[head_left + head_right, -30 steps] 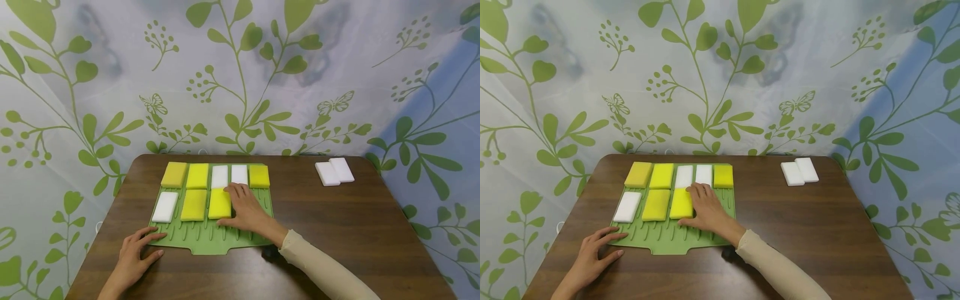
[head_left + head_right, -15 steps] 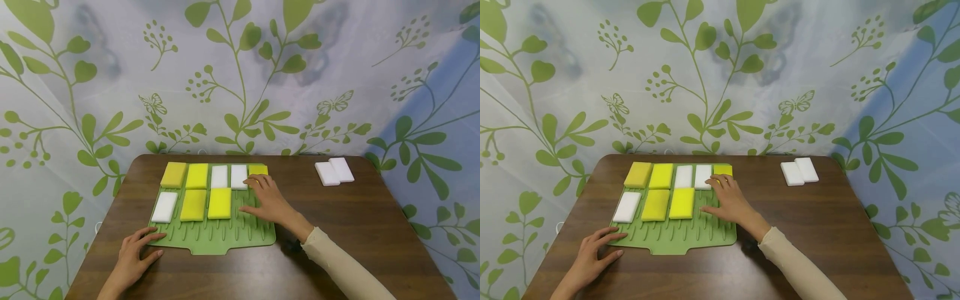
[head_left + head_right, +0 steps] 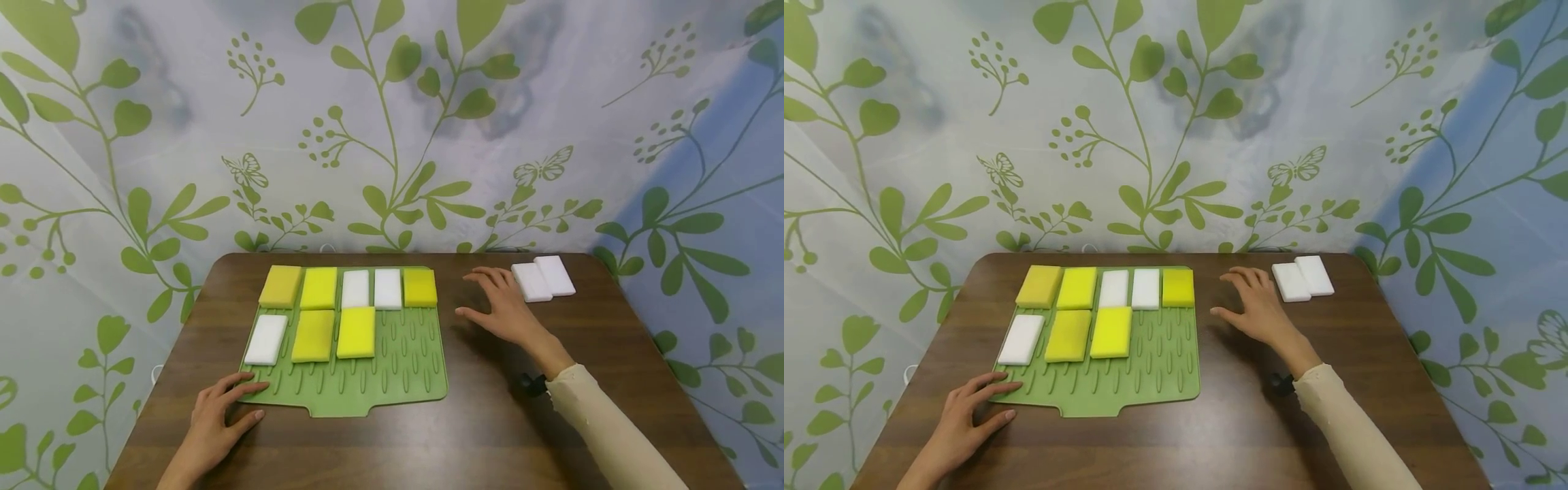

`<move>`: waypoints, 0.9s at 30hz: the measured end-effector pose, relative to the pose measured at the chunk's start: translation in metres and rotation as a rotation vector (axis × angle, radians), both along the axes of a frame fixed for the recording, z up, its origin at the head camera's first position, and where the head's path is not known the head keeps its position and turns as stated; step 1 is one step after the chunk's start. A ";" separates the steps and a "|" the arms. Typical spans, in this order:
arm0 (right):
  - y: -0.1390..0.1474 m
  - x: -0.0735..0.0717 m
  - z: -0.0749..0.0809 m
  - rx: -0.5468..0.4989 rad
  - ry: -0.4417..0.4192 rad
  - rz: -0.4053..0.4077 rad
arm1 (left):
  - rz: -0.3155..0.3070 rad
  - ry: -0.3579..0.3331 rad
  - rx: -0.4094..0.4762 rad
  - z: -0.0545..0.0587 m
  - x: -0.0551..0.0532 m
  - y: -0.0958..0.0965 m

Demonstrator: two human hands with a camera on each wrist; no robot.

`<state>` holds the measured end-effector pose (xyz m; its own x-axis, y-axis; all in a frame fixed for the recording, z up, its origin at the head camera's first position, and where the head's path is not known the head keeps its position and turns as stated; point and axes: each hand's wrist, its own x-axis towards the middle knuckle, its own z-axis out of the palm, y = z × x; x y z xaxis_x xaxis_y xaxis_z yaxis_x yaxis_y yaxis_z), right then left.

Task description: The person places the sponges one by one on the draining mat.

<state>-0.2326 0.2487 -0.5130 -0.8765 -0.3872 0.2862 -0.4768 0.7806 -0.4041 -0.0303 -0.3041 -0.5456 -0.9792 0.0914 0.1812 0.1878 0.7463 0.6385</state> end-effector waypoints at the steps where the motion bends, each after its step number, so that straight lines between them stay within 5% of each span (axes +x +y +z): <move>1: 0.008 -0.001 -0.001 -0.002 -0.005 -0.012 | 0.001 0.001 0.000 0.000 0.000 0.000; 17: 0.099 -0.018 -0.020 -0.016 -0.065 -0.190 | 0.006 0.002 0.003 -0.002 -0.002 -0.001; 27: 0.122 -0.028 -0.017 0.027 -0.178 -0.301 | 0.002 0.014 -0.001 0.001 -0.002 0.001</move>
